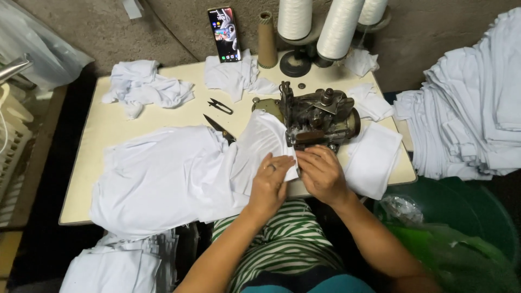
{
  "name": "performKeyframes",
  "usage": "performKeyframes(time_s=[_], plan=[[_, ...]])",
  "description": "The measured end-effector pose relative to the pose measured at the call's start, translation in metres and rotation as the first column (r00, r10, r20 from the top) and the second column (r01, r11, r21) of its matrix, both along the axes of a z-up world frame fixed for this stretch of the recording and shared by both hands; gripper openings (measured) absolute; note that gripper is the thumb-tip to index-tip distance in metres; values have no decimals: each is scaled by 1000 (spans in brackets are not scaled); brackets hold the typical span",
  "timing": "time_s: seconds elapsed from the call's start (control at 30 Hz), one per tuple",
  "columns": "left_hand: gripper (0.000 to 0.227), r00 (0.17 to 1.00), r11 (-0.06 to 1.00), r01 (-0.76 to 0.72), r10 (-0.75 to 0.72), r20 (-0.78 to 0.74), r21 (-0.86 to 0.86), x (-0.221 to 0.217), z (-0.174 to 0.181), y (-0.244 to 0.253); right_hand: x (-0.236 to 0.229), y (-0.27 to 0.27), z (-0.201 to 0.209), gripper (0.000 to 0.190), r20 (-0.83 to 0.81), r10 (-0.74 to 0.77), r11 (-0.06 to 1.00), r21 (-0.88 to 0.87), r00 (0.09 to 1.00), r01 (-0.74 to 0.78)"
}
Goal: The person is folding and aligning white fabric pieces on a workbench in a sewing factory environment.
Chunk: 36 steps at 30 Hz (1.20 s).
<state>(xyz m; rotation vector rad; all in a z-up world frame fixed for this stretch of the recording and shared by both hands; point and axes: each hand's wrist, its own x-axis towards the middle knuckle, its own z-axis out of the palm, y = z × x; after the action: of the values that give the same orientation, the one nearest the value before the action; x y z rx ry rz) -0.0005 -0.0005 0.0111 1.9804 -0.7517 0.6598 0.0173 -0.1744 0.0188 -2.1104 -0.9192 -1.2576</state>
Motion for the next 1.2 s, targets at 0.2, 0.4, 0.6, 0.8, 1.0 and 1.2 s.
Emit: performKeyframes(time_s=[0.2,0.4,0.6,0.8,1.0,1.2], plan=[[20,992,995,88,-91,90,37,35,-6,9,-7,1,-5,17,10,42,999,-12,999,-42],[17,996,995,-1,9,84,-100,6,10,-2,-1,1,2,14,-11,-11,999,-38,1000,11],[8,991,993,76,-66,117,-89,28,1,4,-7,0,-1,14,-11,5,999,-38,1000,-6],[9,979,995,96,-92,182,-14,44,-3,12,-9,-6,-4,24,-94,25,1000,16,995,-23],[9,978,998,67,-61,199,-20,45,8,12,-31,-18,-6,68,-232,139,982,161,963,-103],[9,973,990,-131,120,197,45,48,3,0,-40,-14,-29,39,-273,37,983,181,961,14]])
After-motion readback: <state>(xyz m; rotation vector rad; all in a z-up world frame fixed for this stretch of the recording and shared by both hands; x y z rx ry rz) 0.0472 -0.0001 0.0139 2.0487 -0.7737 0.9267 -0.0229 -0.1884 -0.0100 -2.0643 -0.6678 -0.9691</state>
